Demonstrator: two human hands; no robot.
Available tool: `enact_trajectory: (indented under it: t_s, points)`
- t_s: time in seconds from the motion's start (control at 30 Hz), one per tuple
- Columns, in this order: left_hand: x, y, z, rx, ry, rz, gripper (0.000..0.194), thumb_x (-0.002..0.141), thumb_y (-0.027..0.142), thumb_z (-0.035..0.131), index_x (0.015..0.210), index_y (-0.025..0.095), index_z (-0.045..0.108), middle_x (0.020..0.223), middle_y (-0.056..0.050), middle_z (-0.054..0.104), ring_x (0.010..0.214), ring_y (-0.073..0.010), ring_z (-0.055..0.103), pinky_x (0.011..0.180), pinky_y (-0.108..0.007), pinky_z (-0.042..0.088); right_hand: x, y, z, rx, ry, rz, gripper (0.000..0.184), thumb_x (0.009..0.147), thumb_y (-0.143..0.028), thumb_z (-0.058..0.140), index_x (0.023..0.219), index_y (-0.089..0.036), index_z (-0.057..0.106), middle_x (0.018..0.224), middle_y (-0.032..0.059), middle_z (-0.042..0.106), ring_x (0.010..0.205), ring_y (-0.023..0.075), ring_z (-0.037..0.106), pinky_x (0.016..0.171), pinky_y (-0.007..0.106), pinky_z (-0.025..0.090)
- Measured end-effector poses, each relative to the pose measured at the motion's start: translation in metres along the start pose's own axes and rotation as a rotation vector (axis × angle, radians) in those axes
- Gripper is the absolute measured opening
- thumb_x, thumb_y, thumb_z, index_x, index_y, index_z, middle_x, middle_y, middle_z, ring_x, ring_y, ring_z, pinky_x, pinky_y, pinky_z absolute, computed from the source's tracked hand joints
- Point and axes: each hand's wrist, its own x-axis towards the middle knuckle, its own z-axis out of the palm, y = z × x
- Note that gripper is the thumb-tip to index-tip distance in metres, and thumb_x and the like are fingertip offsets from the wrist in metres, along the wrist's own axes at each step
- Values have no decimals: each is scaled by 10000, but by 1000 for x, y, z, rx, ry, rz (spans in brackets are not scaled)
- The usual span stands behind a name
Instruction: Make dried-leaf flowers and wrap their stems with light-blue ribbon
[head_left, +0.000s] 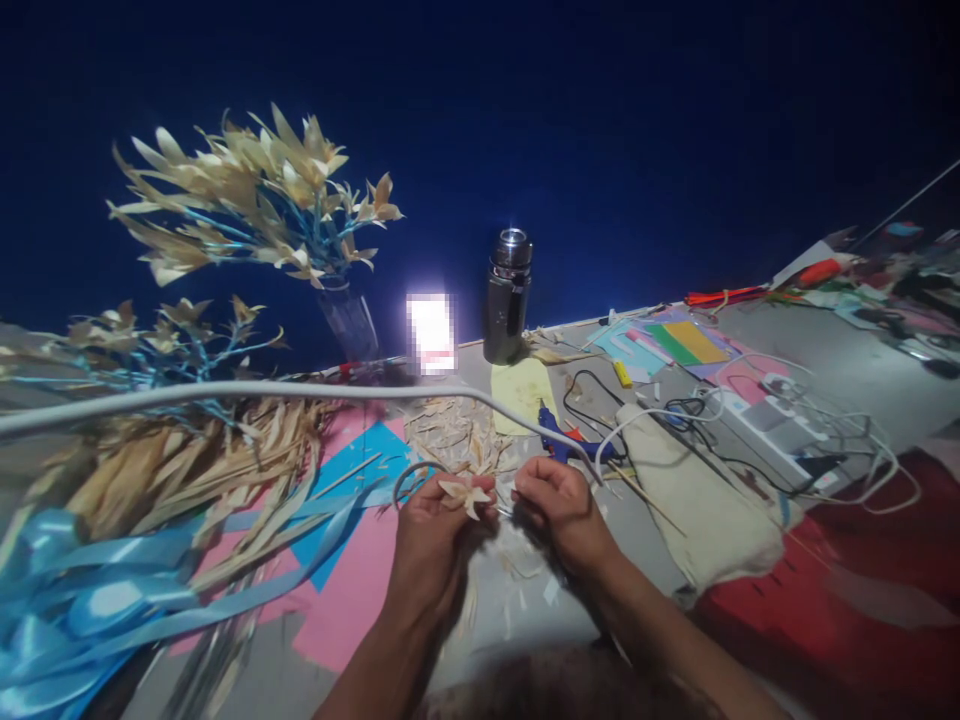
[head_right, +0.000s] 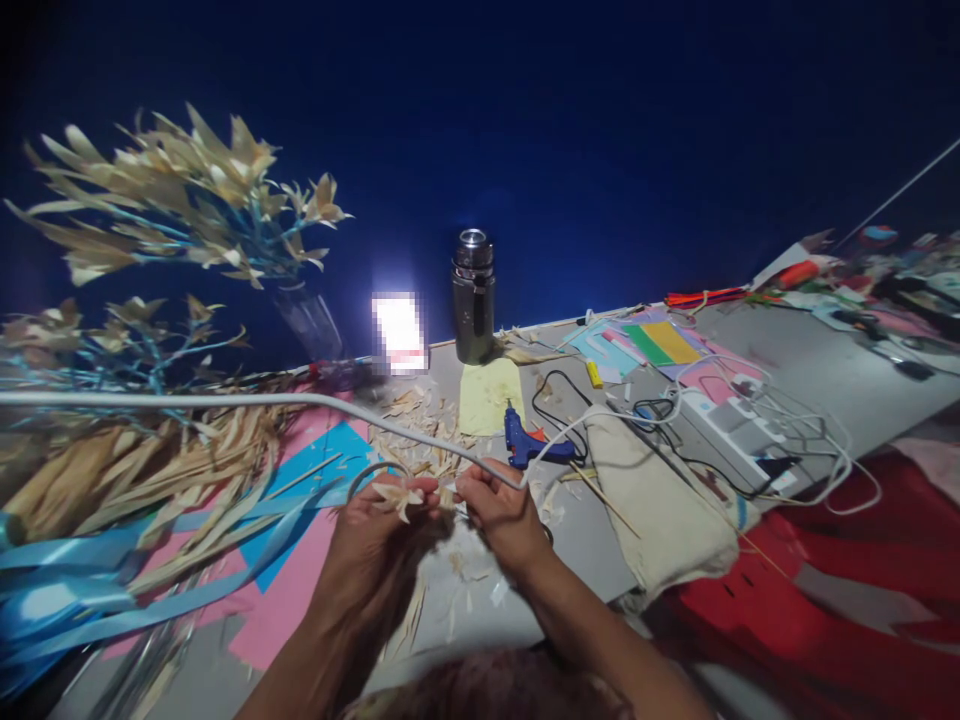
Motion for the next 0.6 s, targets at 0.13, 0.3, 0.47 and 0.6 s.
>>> enact_trajectory:
  t_s: [0.13,0.3,0.47,0.6]
  points:
    - [-3,-6,0,50,-67,17,260,592,208,929,739,143,725,682,-43,747,588,-147,686,600,-233,553,0,1,11,16,-18,51,230,682,-399,656,603,-210,553,497,-66,442,469,91,324,460,227,238]
    - [-3,-2,1,4,-81,-21,255,595,185,918,716,150,697,644,-15,715,559,-122,648,585,-213,527,-1,2,17,63,-76,61,224,677,-379,673,603,-202,556,506,-66,445,478,86,335,452,216,226]
    - [0,1,0,-94,-112,-162,276,587,133,887,723,162,649,702,-15,705,613,-139,652,605,-255,567,3,6,13,155,-77,71,280,723,-434,693,657,-204,547,489,-74,454,426,68,275,423,206,176]
    - [4,2,-4,-165,-101,-245,250,636,116,847,741,156,624,697,-2,664,570,-111,596,547,-238,532,6,7,8,100,-97,25,275,742,-418,694,644,-204,551,482,-78,418,430,72,274,413,208,181]
